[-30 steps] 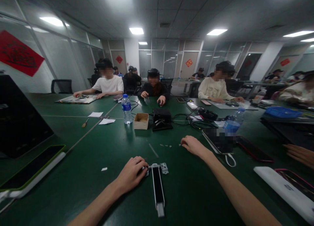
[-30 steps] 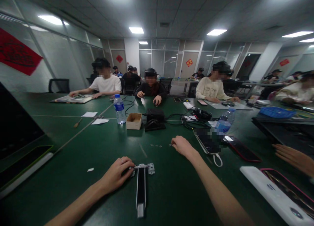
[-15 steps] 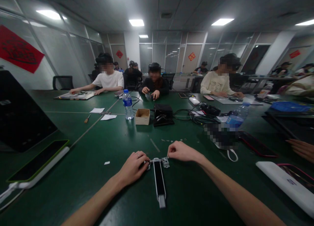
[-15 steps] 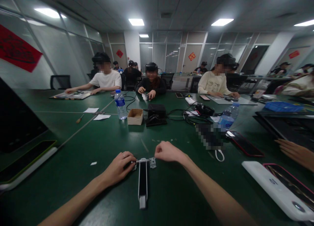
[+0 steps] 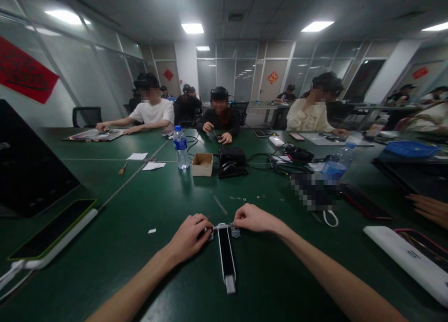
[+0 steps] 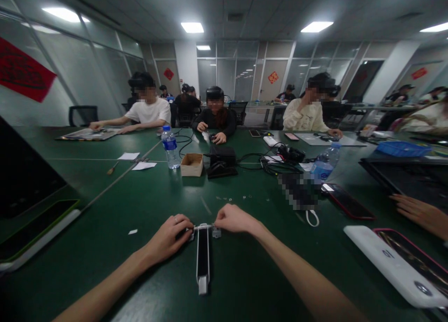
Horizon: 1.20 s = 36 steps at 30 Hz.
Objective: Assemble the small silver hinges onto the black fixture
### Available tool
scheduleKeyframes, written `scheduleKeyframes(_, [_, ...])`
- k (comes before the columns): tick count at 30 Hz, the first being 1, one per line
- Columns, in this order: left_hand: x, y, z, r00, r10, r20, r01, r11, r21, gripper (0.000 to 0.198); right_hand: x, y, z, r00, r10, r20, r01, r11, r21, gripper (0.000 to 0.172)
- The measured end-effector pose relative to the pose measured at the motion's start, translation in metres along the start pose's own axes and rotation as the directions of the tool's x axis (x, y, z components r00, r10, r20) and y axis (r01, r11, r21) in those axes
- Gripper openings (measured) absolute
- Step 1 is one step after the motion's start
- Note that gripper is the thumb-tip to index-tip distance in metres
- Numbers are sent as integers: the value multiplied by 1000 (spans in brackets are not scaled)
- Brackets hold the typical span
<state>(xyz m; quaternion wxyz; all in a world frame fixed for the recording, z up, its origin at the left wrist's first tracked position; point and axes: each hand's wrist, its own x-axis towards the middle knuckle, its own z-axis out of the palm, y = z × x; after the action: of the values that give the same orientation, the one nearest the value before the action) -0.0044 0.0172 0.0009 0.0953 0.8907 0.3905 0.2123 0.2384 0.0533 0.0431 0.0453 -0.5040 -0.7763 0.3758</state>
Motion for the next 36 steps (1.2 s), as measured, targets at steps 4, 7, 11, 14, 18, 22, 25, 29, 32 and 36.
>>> scheduleKeyframes(4, [0,0,-1,1000,1,-12,-1,1000,-3,19,-5,-1,-3,999,-15,34,15,1000,1,24])
scheduleKeyframes(7, [1,1,-1,1000,0,-10,0,1000,-2,19,-6,2,-3,994,-93,54,94,996,-3,23])
scheduleKeyframes(11, [1,1,-2,1000,2,-10,-2,1000,-1,18,-5,6,-2,987,-152,58,152,988,-7,21])
scheduleKeyframes(14, [1,1,-2,1000,5,-15,-5,1000,-1,18,-6,6,-2,986,-163,43,164,986,-20,21])
scheduleKeyframes(18, [0,0,-1,1000,7,-15,-7,1000,-3,18,-6,5,0,979,-203,-4,202,976,-75,18])
scheduleKeyframes(22, [0,0,-1,1000,2,-15,-2,1000,-11,19,-7,3,2,963,-270,-22,261,946,-190,14])
scheduleKeyframes(25, [0,0,-1,1000,-5,-16,5,1000,-17,19,-8,0,3,949,-315,-16,298,912,-282,14])
scheduleKeyframes(29, [0,1,-2,1000,-9,-8,9,1000,-17,19,-10,-4,6,944,-329,-17,306,894,-326,16])
scheduleKeyframes(32, [1,2,-2,1000,-8,-1,8,1000,-16,20,-9,-2,2,946,-325,-19,304,903,-303,18])
scheduleKeyframes(36, [1,2,-4,1000,-11,2,11,1000,-8,20,-6,14,-16,956,-290,-32,277,938,-207,21])
